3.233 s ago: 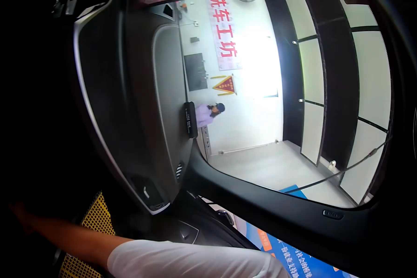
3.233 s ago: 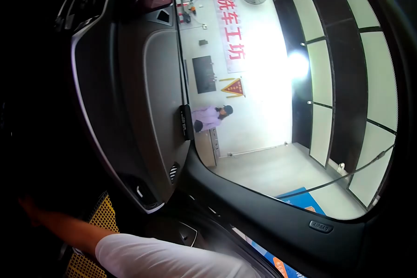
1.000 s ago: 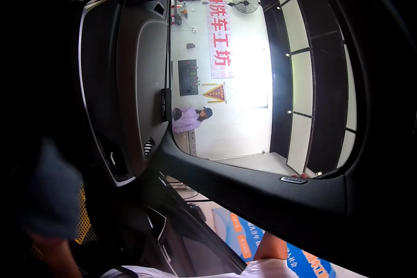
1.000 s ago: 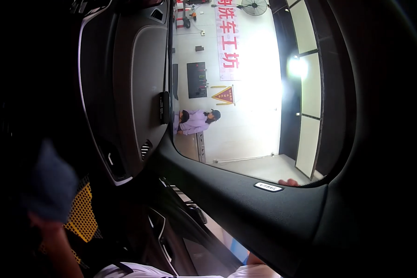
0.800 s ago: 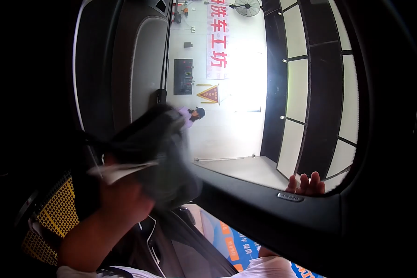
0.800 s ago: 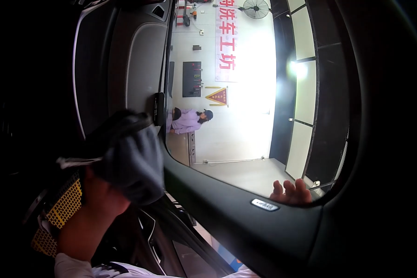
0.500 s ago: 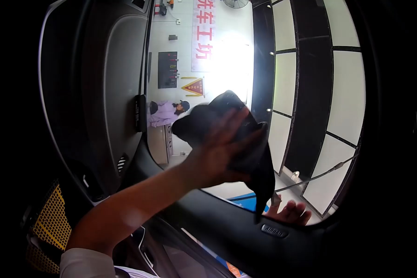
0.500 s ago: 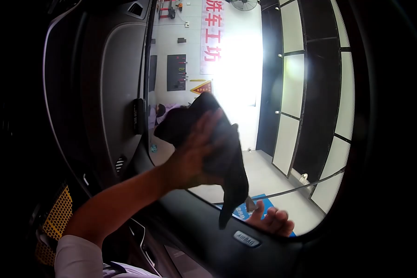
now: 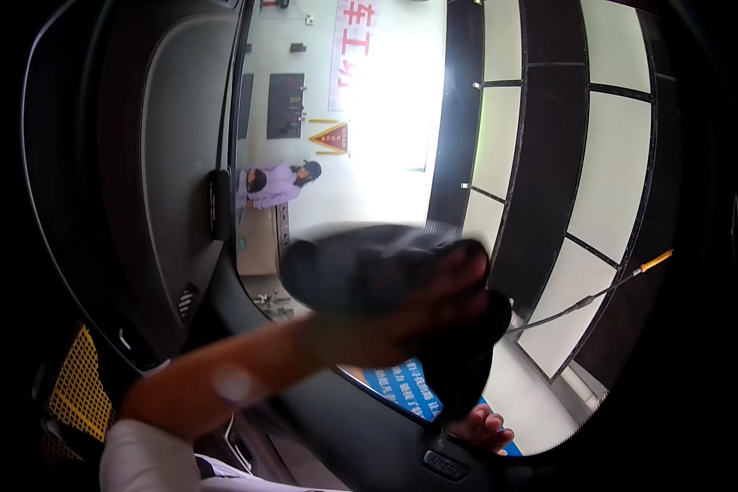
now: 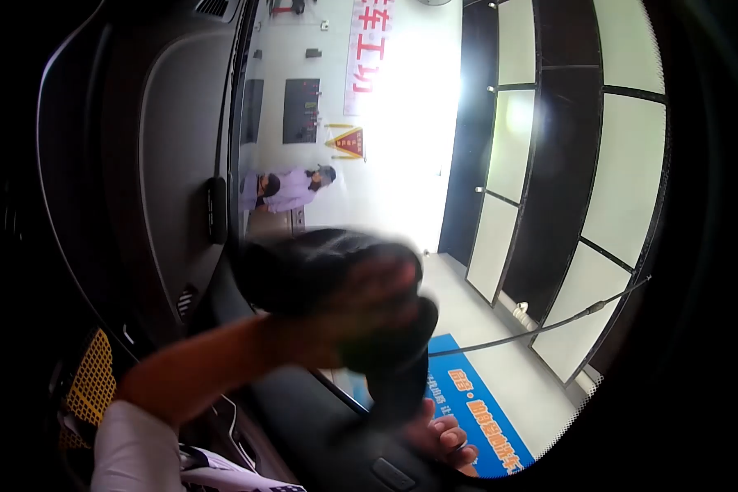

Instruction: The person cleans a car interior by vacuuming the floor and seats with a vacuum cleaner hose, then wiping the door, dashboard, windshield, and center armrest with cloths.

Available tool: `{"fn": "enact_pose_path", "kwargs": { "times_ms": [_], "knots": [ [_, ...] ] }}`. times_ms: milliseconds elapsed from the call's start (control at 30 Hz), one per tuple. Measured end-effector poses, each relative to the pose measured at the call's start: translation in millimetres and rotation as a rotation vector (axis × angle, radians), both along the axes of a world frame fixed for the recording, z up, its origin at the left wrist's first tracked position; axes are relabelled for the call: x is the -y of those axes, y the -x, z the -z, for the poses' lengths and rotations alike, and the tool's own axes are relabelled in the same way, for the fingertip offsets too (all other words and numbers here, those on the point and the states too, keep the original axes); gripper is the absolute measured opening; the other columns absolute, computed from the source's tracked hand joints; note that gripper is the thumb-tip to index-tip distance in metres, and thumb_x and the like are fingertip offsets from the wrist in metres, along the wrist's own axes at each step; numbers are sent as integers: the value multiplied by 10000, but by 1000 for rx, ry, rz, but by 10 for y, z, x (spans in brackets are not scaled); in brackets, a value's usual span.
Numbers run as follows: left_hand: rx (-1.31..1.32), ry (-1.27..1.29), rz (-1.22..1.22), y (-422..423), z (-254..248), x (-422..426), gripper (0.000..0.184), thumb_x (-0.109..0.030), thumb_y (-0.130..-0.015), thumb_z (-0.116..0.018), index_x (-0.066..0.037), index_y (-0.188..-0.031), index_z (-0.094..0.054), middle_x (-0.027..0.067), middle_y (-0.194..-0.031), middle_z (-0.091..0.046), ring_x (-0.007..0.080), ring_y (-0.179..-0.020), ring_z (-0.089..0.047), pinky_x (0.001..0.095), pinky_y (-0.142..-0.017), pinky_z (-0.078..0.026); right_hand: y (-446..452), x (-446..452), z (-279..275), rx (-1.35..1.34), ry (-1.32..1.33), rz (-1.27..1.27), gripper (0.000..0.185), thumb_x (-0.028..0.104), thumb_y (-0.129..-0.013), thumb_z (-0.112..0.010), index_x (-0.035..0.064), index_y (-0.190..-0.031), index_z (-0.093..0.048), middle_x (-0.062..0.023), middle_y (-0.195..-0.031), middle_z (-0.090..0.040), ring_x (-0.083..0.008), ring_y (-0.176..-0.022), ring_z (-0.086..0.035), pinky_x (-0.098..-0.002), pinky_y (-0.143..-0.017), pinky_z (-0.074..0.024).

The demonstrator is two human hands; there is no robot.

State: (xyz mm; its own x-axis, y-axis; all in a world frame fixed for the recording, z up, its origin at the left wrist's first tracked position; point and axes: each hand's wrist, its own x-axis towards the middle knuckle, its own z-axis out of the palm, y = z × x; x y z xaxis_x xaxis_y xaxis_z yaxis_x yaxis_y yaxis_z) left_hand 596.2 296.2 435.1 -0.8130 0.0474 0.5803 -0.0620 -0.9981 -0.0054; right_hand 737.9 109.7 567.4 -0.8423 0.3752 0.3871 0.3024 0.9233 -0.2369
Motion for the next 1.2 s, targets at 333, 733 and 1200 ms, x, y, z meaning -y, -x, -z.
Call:
{"fn": "enact_pose_path", "kwargs": {
  "times_ms": [333,733,1200],
  "knots": [
    [67,280,-95,147,-64,-74,452,-120,-874,-569,-22,-1312,-510,169,-1278,-561,325,-1190,-531,438,-1034,-401,207,-64,158,-215,27,10,335,314,-991,-413,104,-1212,-550,-124,-1263,-548,-231,-1187,-508,-497,-1133,-270],
    [354,347,53,-237,-7,-586,436,-330,-887,-582,-108,-1260,-535,149,-1264,-537,332,-1137,-484,497,-982,-346,-35,-82,125,-192,-297,-15,473,369,-1023,-369,81,-1396,-413,-125,-1288,-532,-227,-1103,-565,-467,-1010,-433],
    [235,797,876,-827,1288,-1513,352,-229,-889,-544,6,-1151,-552,256,-1111,-614,415,-1052,-588,422,-910,-466,191,-77,105,-175,-265,68,473,404,-964,-520,110,-1334,-503,-46,-1172,-581,-177,-1061,-573,-530,-1025,-399]
  ]
}}
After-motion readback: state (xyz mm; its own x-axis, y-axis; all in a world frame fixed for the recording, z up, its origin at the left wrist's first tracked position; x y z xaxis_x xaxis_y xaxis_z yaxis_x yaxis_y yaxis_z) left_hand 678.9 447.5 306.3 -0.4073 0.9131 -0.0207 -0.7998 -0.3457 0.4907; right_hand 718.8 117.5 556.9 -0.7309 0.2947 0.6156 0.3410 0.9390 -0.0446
